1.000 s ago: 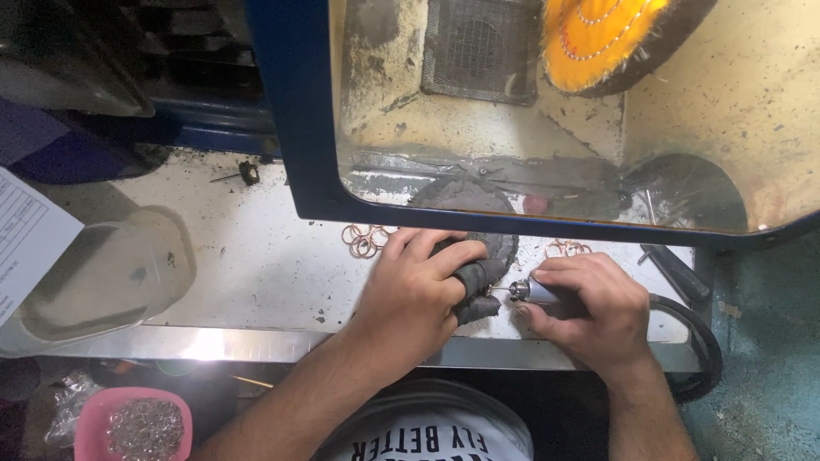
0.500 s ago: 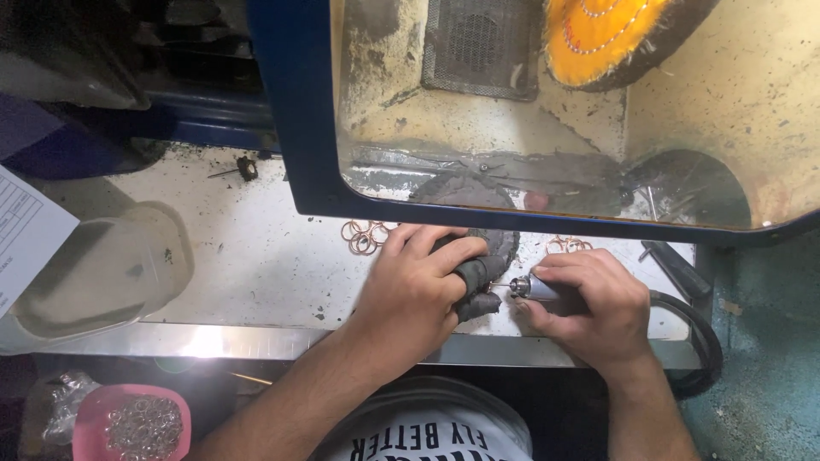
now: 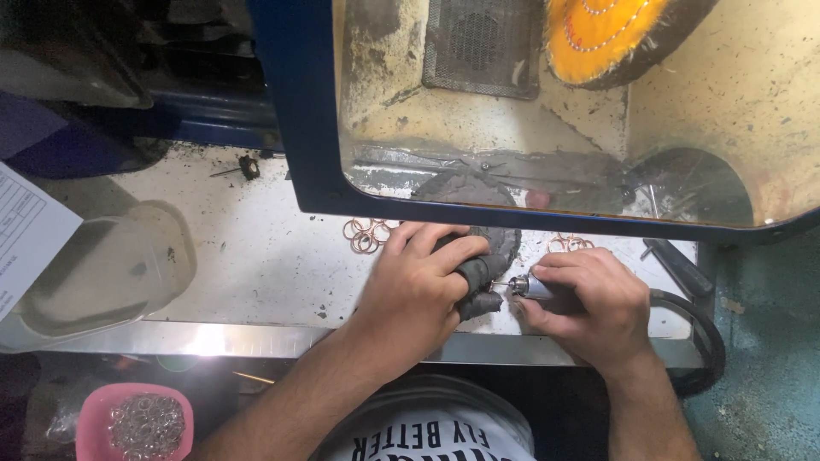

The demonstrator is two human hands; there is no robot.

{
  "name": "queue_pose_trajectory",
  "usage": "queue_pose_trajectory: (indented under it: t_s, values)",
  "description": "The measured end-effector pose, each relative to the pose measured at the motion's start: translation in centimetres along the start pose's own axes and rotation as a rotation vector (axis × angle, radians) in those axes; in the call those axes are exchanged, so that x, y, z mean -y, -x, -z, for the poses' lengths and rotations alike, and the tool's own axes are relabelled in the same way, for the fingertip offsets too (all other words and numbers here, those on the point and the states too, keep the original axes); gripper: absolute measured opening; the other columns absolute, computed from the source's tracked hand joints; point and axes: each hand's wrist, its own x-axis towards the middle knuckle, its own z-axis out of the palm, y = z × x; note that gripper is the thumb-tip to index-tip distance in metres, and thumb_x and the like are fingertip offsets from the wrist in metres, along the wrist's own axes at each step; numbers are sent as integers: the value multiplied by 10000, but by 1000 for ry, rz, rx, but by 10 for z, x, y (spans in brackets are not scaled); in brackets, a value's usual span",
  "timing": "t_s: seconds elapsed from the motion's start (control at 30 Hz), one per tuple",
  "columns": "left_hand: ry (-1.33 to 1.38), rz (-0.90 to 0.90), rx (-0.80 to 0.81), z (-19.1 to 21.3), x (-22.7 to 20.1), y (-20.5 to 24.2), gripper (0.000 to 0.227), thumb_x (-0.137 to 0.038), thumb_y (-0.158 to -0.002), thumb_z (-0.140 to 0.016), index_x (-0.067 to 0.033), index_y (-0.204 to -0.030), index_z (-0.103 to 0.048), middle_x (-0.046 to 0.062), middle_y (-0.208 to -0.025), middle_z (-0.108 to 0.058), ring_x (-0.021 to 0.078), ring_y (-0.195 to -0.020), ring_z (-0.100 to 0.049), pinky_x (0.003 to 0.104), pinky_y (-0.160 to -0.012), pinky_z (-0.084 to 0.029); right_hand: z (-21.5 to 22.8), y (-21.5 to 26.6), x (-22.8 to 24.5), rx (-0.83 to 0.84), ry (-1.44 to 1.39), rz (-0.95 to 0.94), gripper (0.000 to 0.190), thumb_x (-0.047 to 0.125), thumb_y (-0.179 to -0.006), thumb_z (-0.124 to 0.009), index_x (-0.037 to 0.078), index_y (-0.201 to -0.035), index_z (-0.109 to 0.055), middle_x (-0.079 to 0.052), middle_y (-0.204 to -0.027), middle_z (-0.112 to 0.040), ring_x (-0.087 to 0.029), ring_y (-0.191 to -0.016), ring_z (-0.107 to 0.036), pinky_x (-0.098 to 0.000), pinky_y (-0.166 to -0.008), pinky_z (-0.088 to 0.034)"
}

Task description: The person uses a rotary tool to polish small copper-colored metal rings. They hold each ring with a padded holder in the left hand and apply the rotary tool with the right hand, working on the surface of the rings one at a time on a workbench.

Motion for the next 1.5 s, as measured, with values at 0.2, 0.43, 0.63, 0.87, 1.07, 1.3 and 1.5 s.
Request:
queue_pose_trajectory:
  t_s: [0.2,0.43,0.63,0.87,1.07,1.3,1.5]
  values:
    - [11,-15,-18,-2,1,3,153,-103,-652,-883,-35,-710,-759,60,-1169,-718,330,-1139,-613,492,-955,-442,10,17,-2,-37,-25,-80,476,340,-729,-921,133,-1078,-673,-85,-1072,-758,-278,-990,-727,-406,-941,-535]
    - [-17,-26,0,2,-1,1,270,-267,-765,-900,-45,-727,-752,67,-1171,-713,331,-1136,-620,484,-944,-438,12,29,-6,-326,288,-71,339,206,-941,-890,-35,-1047,-677,-208,-1085,-743,-364,-977,-736,-457,-923,-571]
    - [-5,19,14,-2,1,3,208,-22,-554,-794,8,-748,-725,134,-1219,-677,332,-1094,-600,475,-913,-427,9,27,-10,-325,262,-50,357,151,-899,-918,-6,-1079,-652,-170,-1060,-758,-336,-947,-734,-448,-913,-568]
    - [2,35,0,-1,-2,1,266,-169,-665,-861,29,-784,-728,148,-1188,-682,332,-1094,-613,472,-927,-430,9,27,-10,-320,308,-38,352,156,-901,-920,8,-1087,-659,-148,-1082,-760,-335,-946,-740,-445,-923,-573]
    - [22,23,-17,2,-3,0,249,-113,-635,-882,32,-758,-720,149,-1145,-679,335,-1109,-616,471,-961,-438,10,25,-8,-315,327,-39,335,166,-920,-909,13,-1101,-673,-134,-1081,-770,-311,-948,-740,-424,-915,-567]
    - [-1,18,-41,-2,-3,2,235,-73,-608,-865,45,-769,-739,159,-1143,-686,345,-1170,-612,491,-1039,-443,6,31,-13,-338,349,-33,336,141,-876,-944,24,-1087,-709,-115,-1077,-775,-299,-966,-750,-421,-927,-589]
    - [2,28,-15,-1,-4,2,232,-36,-566,-843,43,-759,-742,154,-1144,-677,347,-1182,-602,492,-1038,-438,10,23,-8,-333,321,-18,305,112,-887,-926,12,-1079,-711,-138,-1068,-772,-306,-950,-745,-412,-907,-585]
